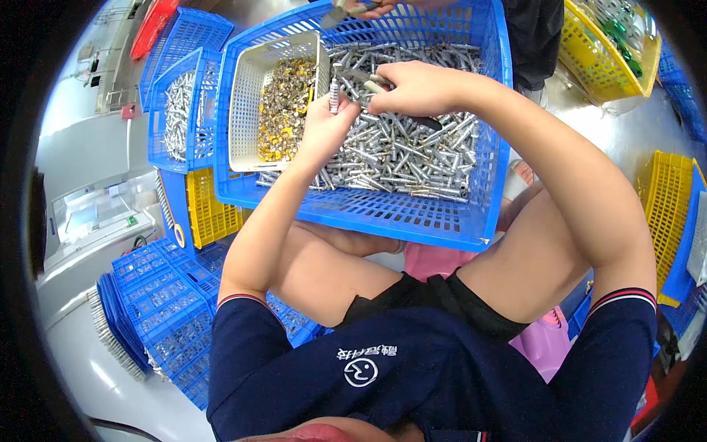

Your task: The recorder uses pliers to assemble or crimp small metal cylindrical components while sitting on the floor of a factory.

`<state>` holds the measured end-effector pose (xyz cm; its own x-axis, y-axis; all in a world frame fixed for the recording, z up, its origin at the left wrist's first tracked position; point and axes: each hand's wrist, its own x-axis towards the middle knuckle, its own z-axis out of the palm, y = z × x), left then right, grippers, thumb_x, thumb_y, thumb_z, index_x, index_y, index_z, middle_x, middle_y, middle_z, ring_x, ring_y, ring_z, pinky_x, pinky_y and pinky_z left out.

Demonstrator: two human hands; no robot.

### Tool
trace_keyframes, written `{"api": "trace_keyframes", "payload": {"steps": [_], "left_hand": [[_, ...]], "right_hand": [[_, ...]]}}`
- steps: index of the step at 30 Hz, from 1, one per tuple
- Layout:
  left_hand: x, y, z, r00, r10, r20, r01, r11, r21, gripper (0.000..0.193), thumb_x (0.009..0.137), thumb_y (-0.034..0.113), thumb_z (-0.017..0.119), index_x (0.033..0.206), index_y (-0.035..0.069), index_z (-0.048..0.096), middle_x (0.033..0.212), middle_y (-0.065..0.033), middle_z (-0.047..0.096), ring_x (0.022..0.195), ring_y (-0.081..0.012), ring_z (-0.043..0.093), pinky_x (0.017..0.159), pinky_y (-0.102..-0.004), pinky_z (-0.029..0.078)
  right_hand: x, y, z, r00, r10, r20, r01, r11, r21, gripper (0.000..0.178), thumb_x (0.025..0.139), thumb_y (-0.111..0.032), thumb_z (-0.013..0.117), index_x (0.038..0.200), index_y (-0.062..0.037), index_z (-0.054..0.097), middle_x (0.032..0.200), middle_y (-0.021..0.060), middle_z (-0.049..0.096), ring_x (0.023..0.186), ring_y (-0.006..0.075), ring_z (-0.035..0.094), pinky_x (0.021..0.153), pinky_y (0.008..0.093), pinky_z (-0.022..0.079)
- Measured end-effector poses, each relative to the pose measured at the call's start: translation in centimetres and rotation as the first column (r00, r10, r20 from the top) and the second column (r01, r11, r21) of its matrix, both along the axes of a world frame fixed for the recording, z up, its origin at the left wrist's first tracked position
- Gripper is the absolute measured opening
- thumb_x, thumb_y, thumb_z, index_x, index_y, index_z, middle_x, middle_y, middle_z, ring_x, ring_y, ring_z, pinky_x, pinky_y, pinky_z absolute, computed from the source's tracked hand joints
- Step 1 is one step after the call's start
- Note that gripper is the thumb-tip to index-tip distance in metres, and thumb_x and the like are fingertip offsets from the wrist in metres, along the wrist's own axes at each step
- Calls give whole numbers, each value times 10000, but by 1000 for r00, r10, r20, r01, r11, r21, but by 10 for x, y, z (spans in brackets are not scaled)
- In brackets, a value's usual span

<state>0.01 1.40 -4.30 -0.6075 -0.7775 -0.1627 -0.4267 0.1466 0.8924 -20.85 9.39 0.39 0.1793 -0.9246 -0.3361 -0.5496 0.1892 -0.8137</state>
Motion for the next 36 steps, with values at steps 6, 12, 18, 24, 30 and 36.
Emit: {"api": "trace_keyframes", "payload": {"steps": [6,12,18,24,30,36], "left_hand": [[2,-3,6,1000,-12,23,9,993,116,263,809,138,647,637,105,451,584,32,492,555,-54,425,488,-273,357],[-2,1,10,997,10,-80,28,889,458,320,848,175,684,677,156,414,593,68,425,490,-40,358,440,-246,260],[2,3,10,999,1,-40,16,899,438,237,822,184,649,672,121,477,581,54,450,491,-56,401,445,-255,298],[11,-10,9,990,125,-70,-95,938,334,234,831,205,691,694,108,528,602,52,481,548,-57,418,496,-271,344],[16,-34,32,909,347,-230,-190,837,513,203,964,288,482,828,144,439,620,62,331,489,-53,300,441,-231,226],[87,-81,50,542,722,-429,-366,663,653,174,1005,269,447,1087,117,462,948,-72,580,789,-212,565,645,-345,478]], "right_hand": [[1,0,10,1000,-15,6,15,1000,-23,490,820,-434,644,1046,-2,597,844,110,621,760,197,578,681,351,462],[0,-5,-5,1000,-18,-9,17,998,-59,480,834,-436,637,1038,-4,588,835,104,607,752,190,561,674,348,454],[2,-6,-1,998,65,-4,-65,998,-27,411,873,-394,630,1015,-15,564,830,93,567,788,186,528,730,347,441],[7,-10,-1,998,39,-47,-43,996,-83,452,824,-406,668,982,11,596,858,154,638,793,221,581,740,371,470],[7,-10,-7,1000,22,-21,-25,990,-136,389,880,-332,626,981,41,584,816,140,606,788,201,557,738,362,461],[23,-10,7,999,29,-26,-31,995,-96,428,854,-359,641,1007,39,605,884,153,612,839,230,582,783,373,465]]}}
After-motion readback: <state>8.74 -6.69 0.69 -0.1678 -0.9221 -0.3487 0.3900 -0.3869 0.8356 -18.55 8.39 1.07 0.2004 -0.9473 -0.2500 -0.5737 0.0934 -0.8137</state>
